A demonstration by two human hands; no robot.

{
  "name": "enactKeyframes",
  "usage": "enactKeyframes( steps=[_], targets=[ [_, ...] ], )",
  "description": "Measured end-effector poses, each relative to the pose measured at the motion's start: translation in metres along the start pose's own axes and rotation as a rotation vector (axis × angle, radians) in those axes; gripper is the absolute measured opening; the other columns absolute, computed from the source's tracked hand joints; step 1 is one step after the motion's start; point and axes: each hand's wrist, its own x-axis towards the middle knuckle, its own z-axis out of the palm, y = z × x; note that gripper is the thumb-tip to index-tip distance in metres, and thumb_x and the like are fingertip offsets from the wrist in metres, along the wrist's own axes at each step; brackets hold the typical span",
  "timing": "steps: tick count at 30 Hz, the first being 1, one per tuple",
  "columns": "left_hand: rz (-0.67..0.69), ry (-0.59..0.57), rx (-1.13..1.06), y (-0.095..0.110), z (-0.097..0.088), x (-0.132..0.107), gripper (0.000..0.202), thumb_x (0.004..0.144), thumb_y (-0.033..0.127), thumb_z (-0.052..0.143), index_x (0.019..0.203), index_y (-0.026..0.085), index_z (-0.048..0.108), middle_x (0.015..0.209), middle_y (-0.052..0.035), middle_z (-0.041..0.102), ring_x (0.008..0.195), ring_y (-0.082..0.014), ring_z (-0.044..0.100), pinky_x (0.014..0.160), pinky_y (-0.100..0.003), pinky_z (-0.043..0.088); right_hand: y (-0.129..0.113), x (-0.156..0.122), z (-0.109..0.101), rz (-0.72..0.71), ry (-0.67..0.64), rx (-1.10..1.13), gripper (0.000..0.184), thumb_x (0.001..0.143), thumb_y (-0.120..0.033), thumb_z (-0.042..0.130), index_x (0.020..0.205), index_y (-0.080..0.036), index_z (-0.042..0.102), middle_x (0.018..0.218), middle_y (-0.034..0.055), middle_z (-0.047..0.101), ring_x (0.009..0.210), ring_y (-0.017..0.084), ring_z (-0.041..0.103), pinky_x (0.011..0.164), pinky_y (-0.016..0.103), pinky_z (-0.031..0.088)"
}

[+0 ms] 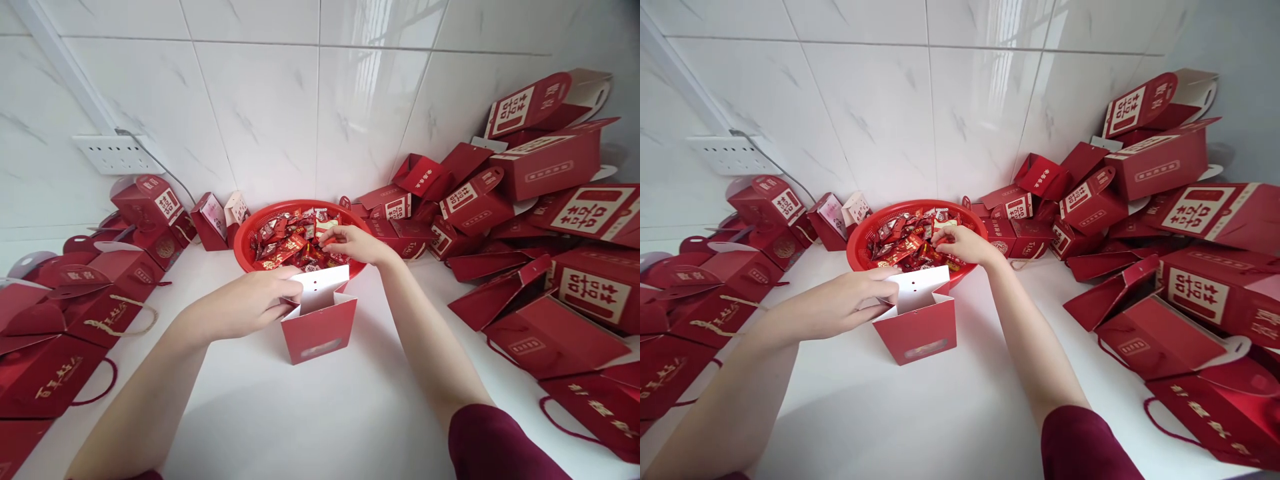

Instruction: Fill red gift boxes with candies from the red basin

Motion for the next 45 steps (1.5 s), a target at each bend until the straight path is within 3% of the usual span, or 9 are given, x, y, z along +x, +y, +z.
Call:
enactKeyframes(
  steps=[4, 10, 15, 18, 24, 30, 34, 38, 45],
  targets=[
    [0.004, -0.002, -0.009, -0.002, 0.001, 0.001, 0.021, 0.091, 0.013, 0.043, 0.071, 0.017, 0.050, 0.085, -0.0022, 0.052, 0.067, -0.0128, 0.047, 0.058, -0.027, 0.031, -0.002, -0.002, -0.004, 0.062, -0.013, 0.174, 0.030, 0.085, -0.016, 0.063, 0.114, -0.017, 0.067, 0.114, 0.0092, 0.072, 0.101, 0.020, 0.069, 0.082, 0.031, 0.058],
    [-0.001, -0.010, -0.004, -0.006, 0.003, 0.000, 0.020, 0.091, 0.013, 0.043, 0.074, 0.018, 0.050, 0.086, -0.0020, 0.052, 0.066, -0.0126, 0.046, 0.059, -0.027, 0.031, -0.028, -0.024, -0.011, -0.018, 0.038, 0.179, 0.036, 0.086, -0.028, 0.068, 0.123, -0.025, 0.067, 0.106, 0.0036, 0.074, 0.098, 0.023, 0.072, 0.075, 0.033, 0.063],
    [0.017, -0.017, -0.003, -0.004, 0.003, 0.002, 0.019, 0.091, 0.012, 0.042, 0.074, 0.017, 0.049, 0.090, -0.0018, 0.053, 0.069, -0.0123, 0.048, 0.060, -0.026, 0.032, -0.060, -0.053, -0.012, -0.143, 0.051, 0.292, 0.032, 0.084, -0.041, 0.073, 0.107, -0.019, 0.067, 0.077, 0.0024, 0.073, 0.068, 0.017, 0.073, 0.064, 0.029, 0.061],
    [0.027, 0.001, 0.016, -0.004, 0.003, 0.003, 0.019, 0.091, 0.012, 0.043, 0.074, 0.017, 0.050, 0.085, -0.0017, 0.051, 0.069, -0.0130, 0.048, 0.060, -0.026, 0.032, -0.072, -0.064, -0.012, -0.223, -0.029, 0.215, 0.030, 0.081, -0.040, 0.076, 0.098, -0.017, 0.068, 0.071, 0.0003, 0.070, 0.058, 0.014, 0.067, 0.057, 0.026, 0.057],
    [0.042, 0.006, 0.034, -0.005, 0.004, 0.002, 0.019, 0.090, 0.011, 0.042, 0.073, 0.017, 0.050, 0.083, -0.0016, 0.050, 0.071, -0.0135, 0.048, 0.060, -0.026, 0.033, -0.084, -0.071, -0.011, -0.276, -0.171, -0.144, 0.017, 0.085, -0.032, 0.070, 0.096, -0.019, 0.072, 0.078, 0.0001, 0.074, 0.069, 0.014, 0.069, 0.063, 0.025, 0.053],
    [0.020, 0.002, 0.034, -0.005, 0.005, 0.003, 0.020, 0.092, 0.013, 0.042, 0.075, 0.017, 0.052, 0.086, -0.0018, 0.050, 0.069, -0.0129, 0.047, 0.060, -0.026, 0.032, -0.072, -0.061, -0.010, -0.296, -0.035, -0.095, 0.019, 0.092, -0.036, 0.059, 0.092, -0.019, 0.068, 0.079, 0.0014, 0.071, 0.069, 0.014, 0.066, 0.063, 0.025, 0.049],
    [0.022, -0.006, 0.017, -0.005, 0.005, 0.005, 0.020, 0.093, 0.015, 0.043, 0.075, 0.017, 0.051, 0.088, -0.0022, 0.051, 0.071, -0.0130, 0.048, 0.060, -0.026, 0.032, -0.045, -0.035, -0.008, -0.115, 0.097, -0.208, 0.024, 0.098, -0.034, 0.045, 0.091, -0.018, 0.062, 0.082, 0.0039, 0.069, 0.073, 0.015, 0.064, 0.064, 0.025, 0.047],
    [0.018, -0.020, 0.022, -0.004, 0.004, 0.005, 0.021, 0.093, 0.013, 0.041, 0.074, 0.017, 0.048, 0.091, -0.0025, 0.052, 0.073, -0.0133, 0.048, 0.061, -0.026, 0.033, -0.026, -0.007, -0.003, 0.067, -0.095, -0.513, 0.024, 0.093, -0.027, 0.048, 0.080, -0.017, 0.065, 0.091, 0.0075, 0.071, 0.079, 0.018, 0.062, 0.063, 0.027, 0.041],
    [-0.006, -0.050, 0.013, -0.004, 0.001, 0.004, 0.020, 0.094, 0.015, 0.040, 0.076, 0.017, 0.048, 0.089, -0.0022, 0.050, 0.074, -0.0140, 0.049, 0.063, -0.027, 0.034, -0.016, 0.029, 0.019, 0.218, -0.431, -0.588, 0.012, 0.079, -0.021, 0.062, 0.074, -0.016, 0.071, 0.082, 0.0098, 0.072, 0.065, 0.020, 0.061, 0.057, 0.030, 0.040]
  ],
)
